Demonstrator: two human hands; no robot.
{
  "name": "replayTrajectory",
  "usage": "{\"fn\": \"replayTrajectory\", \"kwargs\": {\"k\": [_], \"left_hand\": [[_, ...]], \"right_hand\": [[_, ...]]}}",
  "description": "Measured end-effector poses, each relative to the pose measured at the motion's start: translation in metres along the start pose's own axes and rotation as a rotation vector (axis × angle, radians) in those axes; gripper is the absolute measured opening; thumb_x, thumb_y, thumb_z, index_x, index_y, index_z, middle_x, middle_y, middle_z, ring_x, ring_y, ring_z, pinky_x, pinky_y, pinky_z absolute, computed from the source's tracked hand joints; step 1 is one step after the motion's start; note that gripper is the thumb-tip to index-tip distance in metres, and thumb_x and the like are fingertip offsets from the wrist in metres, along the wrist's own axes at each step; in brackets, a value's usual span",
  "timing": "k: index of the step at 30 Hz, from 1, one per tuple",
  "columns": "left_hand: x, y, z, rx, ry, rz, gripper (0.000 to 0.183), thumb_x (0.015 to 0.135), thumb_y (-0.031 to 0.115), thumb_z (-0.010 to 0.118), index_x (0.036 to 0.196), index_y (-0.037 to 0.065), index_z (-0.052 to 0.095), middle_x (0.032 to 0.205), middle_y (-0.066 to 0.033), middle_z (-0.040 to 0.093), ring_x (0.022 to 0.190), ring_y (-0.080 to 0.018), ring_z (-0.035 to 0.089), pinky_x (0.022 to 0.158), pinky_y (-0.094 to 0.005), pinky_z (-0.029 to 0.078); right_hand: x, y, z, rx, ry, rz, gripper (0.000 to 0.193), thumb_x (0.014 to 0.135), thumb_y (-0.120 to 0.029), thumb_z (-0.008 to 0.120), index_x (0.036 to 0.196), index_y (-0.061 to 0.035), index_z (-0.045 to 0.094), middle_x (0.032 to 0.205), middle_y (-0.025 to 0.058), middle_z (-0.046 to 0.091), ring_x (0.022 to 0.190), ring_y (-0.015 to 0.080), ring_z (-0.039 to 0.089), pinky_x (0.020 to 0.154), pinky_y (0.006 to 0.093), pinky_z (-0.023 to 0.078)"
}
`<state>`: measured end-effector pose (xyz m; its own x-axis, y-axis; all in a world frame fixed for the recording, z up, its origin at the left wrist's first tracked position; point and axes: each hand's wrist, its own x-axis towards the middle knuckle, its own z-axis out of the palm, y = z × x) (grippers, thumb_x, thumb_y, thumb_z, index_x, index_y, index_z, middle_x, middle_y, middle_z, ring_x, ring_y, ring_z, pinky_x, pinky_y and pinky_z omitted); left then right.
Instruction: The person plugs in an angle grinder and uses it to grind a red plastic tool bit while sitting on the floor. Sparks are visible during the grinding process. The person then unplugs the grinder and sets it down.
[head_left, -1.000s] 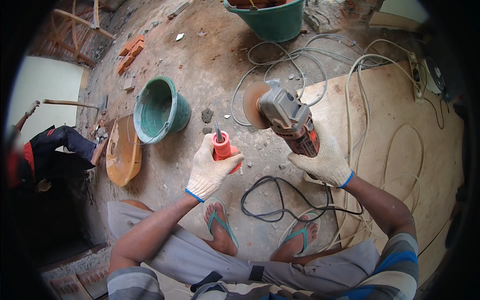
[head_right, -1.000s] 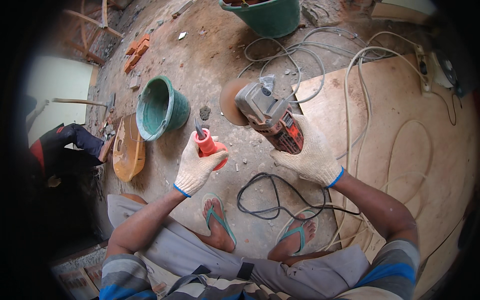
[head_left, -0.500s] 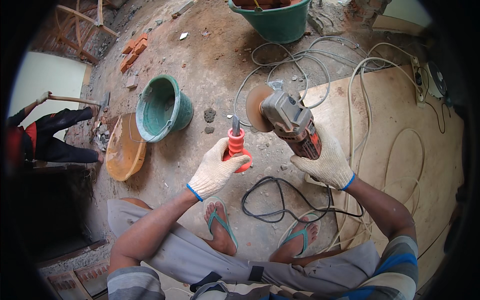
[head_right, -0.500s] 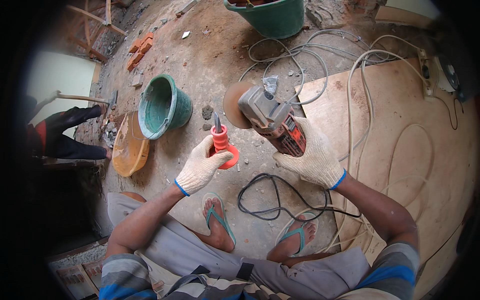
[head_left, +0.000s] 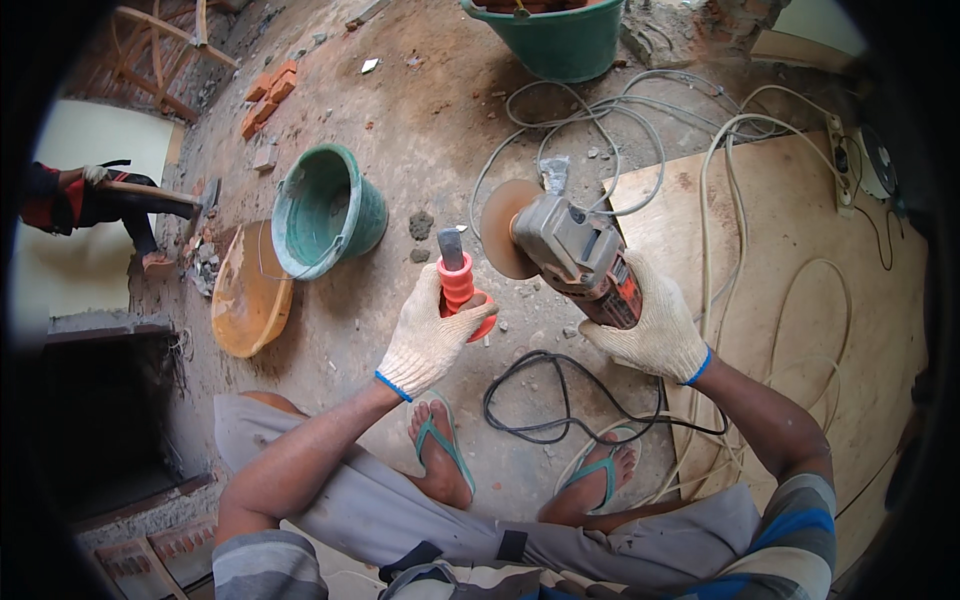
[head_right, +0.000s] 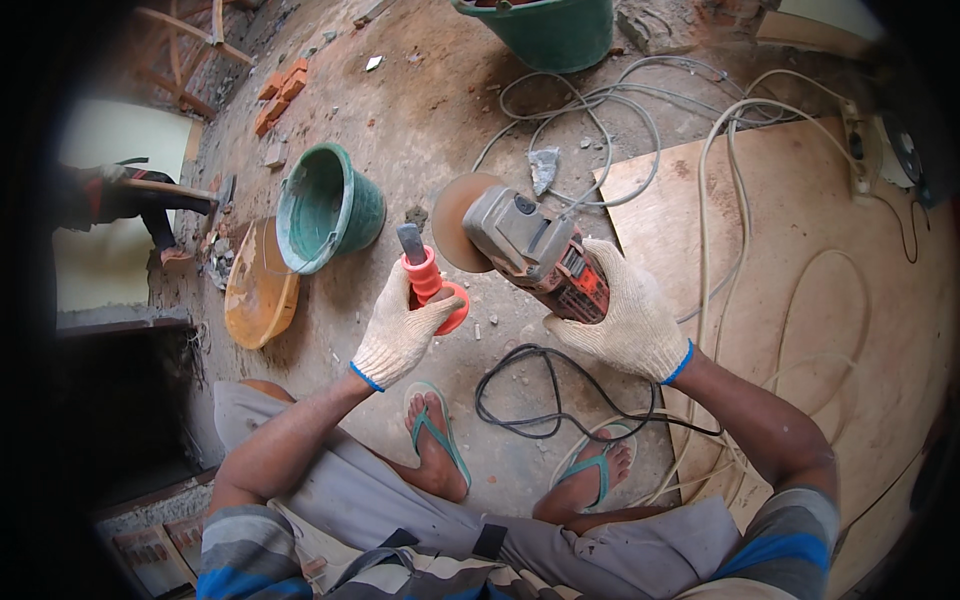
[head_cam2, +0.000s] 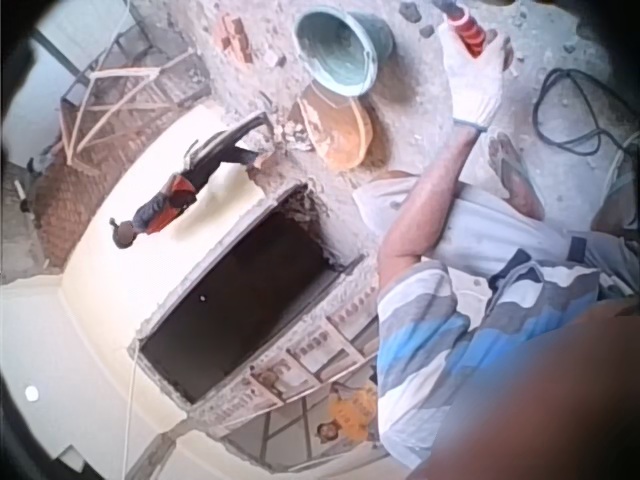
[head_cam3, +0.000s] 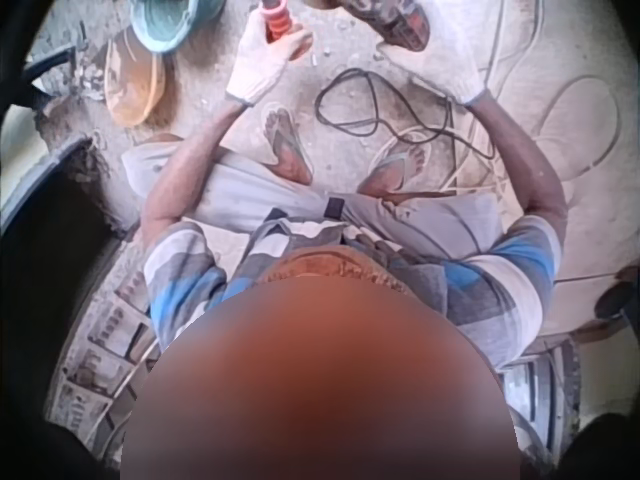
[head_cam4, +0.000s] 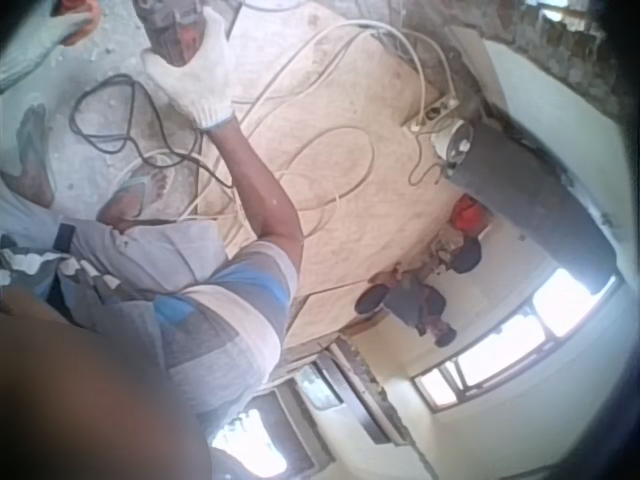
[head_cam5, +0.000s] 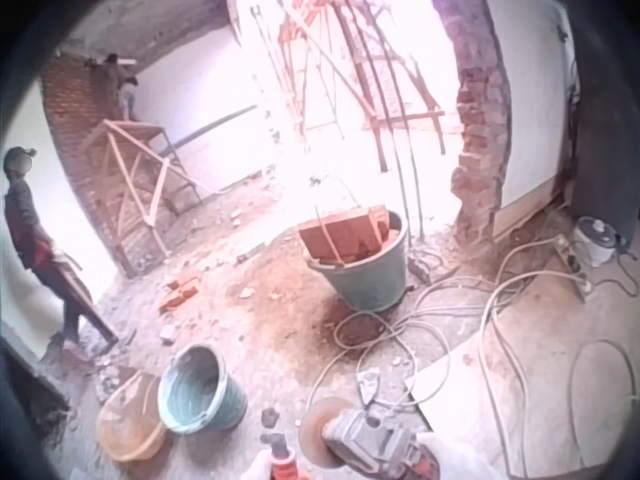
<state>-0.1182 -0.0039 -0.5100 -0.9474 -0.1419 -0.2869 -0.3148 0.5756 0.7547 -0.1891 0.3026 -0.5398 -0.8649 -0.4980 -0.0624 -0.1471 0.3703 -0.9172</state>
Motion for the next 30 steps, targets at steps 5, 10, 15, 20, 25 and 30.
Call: {"fn": "replayTrajectory", "kwargs": {"k": [5, 10, 15, 20, 25, 30], "left_hand": [[0.001, 0.005, -0.004, -0.081, -0.095, -0.059, 0.050, 0.094, 0.026, 0.086, 0.131, 0.001, 0.062, 0.114, -0.0109, 0.073, 0.105, -0.0170, 0.071, 0.096, -0.0356, 0.058], [0.001, 0.009, -0.008, -0.099, -0.167, -0.064, 0.056, 0.092, 0.027, 0.088, 0.135, 0.001, 0.062, 0.119, -0.0108, 0.074, 0.110, -0.0157, 0.071, 0.099, -0.0348, 0.058], [0.000, 0.004, -0.008, -0.108, -0.214, -0.038, 0.060, 0.091, 0.024, 0.087, 0.139, 0.001, 0.060, 0.124, -0.0101, 0.072, 0.114, -0.0154, 0.070, 0.103, -0.0353, 0.057], [0.002, -0.001, -0.005, -0.208, -0.207, -0.036, 0.063, 0.090, 0.025, 0.088, 0.141, 0.001, 0.059, 0.125, -0.0113, 0.073, 0.114, -0.0167, 0.070, 0.103, -0.0359, 0.057], [0.001, 0.002, -0.009, -0.070, -0.182, 0.008, 0.057, 0.092, 0.016, 0.086, 0.140, 0.000, 0.059, 0.129, -0.0102, 0.072, 0.117, -0.0148, 0.069, 0.106, -0.0345, 0.056], [0.001, 0.005, -0.008, -0.039, -0.150, 0.032, 0.060, 0.091, 0.024, 0.088, 0.140, 0.002, 0.060, 0.125, -0.0119, 0.073, 0.114, -0.0181, 0.070, 0.103, -0.0365, 0.057]], "right_hand": [[0.001, -0.004, 0.000, 0.001, -0.033, -0.004, 0.084, 0.079, -0.036, 0.096, 0.145, -0.0035, 0.054, 0.126, 0.0199, 0.072, 0.114, 0.0337, 0.074, 0.099, 0.0430, 0.058], [0.002, -0.002, 0.003, -0.010, -0.027, 0.008, 0.084, 0.080, -0.037, 0.096, 0.144, -0.0036, 0.054, 0.125, 0.0196, 0.073, 0.113, 0.0344, 0.074, 0.098, 0.0431, 0.058], [0.002, 0.001, 0.002, -0.050, -0.034, 0.026, 0.084, 0.080, -0.039, 0.096, 0.144, -0.0033, 0.053, 0.125, 0.0200, 0.073, 0.113, 0.0355, 0.074, 0.098, 0.0439, 0.058], [0.002, 0.003, 0.003, -0.061, -0.013, 0.007, 0.085, 0.081, -0.040, 0.095, 0.144, -0.0032, 0.053, 0.125, 0.0202, 0.072, 0.114, 0.0362, 0.074, 0.098, 0.0439, 0.058], [0.003, 0.002, 0.003, -0.073, -0.009, 0.028, 0.085, 0.080, -0.041, 0.095, 0.144, -0.0030, 0.053, 0.125, 0.0208, 0.072, 0.114, 0.0363, 0.074, 0.098, 0.0441, 0.058], [0.004, 0.003, 0.003, -0.085, -0.007, 0.001, 0.086, 0.079, -0.041, 0.096, 0.144, -0.0023, 0.053, 0.123, 0.0212, 0.073, 0.112, 0.0360, 0.074, 0.097, 0.0441, 0.058]]}}
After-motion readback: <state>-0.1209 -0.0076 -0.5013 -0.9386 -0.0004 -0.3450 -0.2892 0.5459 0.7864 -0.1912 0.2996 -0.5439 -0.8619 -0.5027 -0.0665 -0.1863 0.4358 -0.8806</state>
